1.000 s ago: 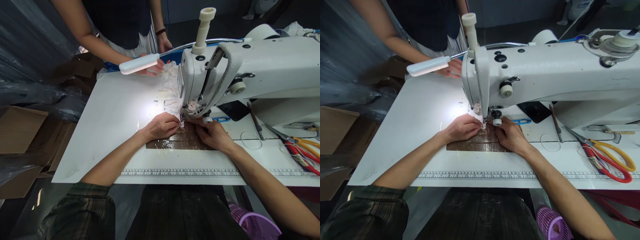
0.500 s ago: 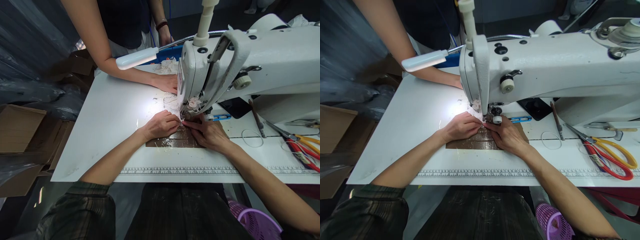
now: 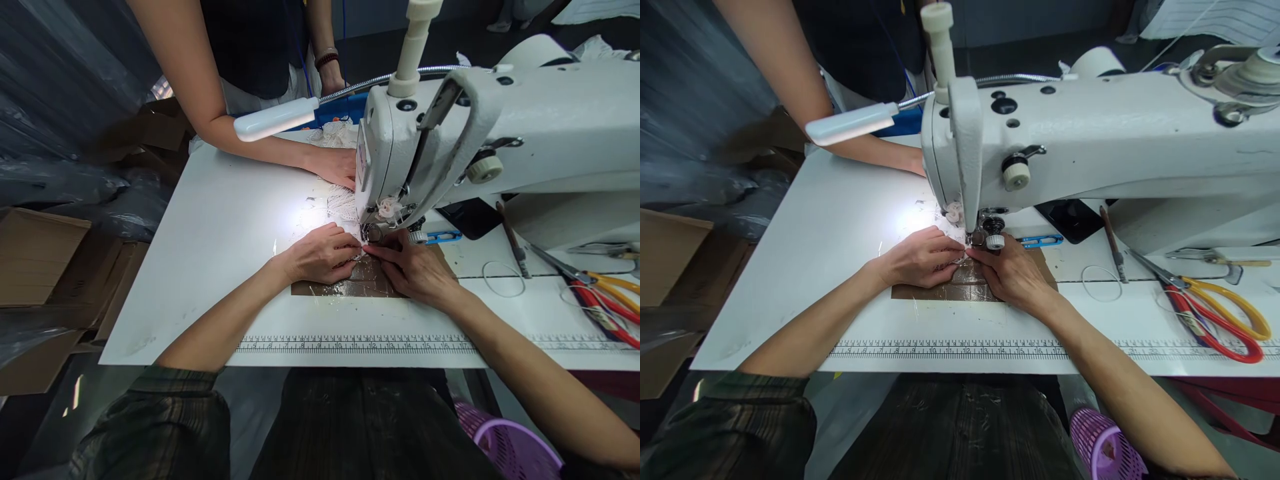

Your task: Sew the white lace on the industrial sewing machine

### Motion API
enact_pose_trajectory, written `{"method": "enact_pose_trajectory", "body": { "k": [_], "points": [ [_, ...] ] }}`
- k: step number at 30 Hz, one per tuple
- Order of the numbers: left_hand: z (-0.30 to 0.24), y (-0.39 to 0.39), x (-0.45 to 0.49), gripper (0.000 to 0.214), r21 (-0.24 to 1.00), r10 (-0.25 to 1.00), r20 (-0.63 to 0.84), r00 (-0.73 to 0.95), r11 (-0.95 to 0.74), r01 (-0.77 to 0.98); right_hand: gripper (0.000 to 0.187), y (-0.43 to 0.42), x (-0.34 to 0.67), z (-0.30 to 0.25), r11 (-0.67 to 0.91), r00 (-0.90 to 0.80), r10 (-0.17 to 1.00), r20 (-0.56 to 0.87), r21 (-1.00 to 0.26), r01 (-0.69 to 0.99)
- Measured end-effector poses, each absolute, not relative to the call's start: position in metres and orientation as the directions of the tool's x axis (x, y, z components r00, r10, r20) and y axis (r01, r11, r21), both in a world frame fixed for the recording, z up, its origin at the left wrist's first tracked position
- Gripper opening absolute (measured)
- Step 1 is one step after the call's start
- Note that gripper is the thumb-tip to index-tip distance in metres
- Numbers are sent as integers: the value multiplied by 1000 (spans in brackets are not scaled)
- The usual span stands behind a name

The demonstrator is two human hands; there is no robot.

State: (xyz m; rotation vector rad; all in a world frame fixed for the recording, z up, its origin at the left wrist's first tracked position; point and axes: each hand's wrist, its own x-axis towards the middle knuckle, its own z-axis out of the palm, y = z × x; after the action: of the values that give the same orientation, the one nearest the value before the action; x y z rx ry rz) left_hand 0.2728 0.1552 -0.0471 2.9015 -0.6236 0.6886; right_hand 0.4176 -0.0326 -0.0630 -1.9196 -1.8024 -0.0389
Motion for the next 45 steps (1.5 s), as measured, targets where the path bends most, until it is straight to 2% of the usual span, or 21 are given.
{"method": "enact_pose_trajectory", "body": {
  "k": [8,13,21,31,36,45],
  "points": [
    [-47,151,269,21,13,-324,389,862,-934,-357,35,-34,417,-66,28,134,931,340,-431,902],
    [-46,150,268,21,23,-287,397,872,-947,-322,35,-35,416,-68,17,129,939,317,-419,908],
    [-47,155,270,23,129,-267,370,890,-934,-334,37,-35,414,-64,-12,128,952,279,-382,924],
    [-44,156,268,23,85,-265,322,909,-948,-307,35,-32,410,-61,-8,120,945,305,-345,939],
    [-41,158,267,25,60,-273,292,916,-951,-303,35,-29,405,-60,-66,171,943,285,-343,937],
    [-41,159,266,31,34,-252,258,933,-963,-269,41,-25,401,-57,-121,186,944,272,-239,964]
  ]
}}
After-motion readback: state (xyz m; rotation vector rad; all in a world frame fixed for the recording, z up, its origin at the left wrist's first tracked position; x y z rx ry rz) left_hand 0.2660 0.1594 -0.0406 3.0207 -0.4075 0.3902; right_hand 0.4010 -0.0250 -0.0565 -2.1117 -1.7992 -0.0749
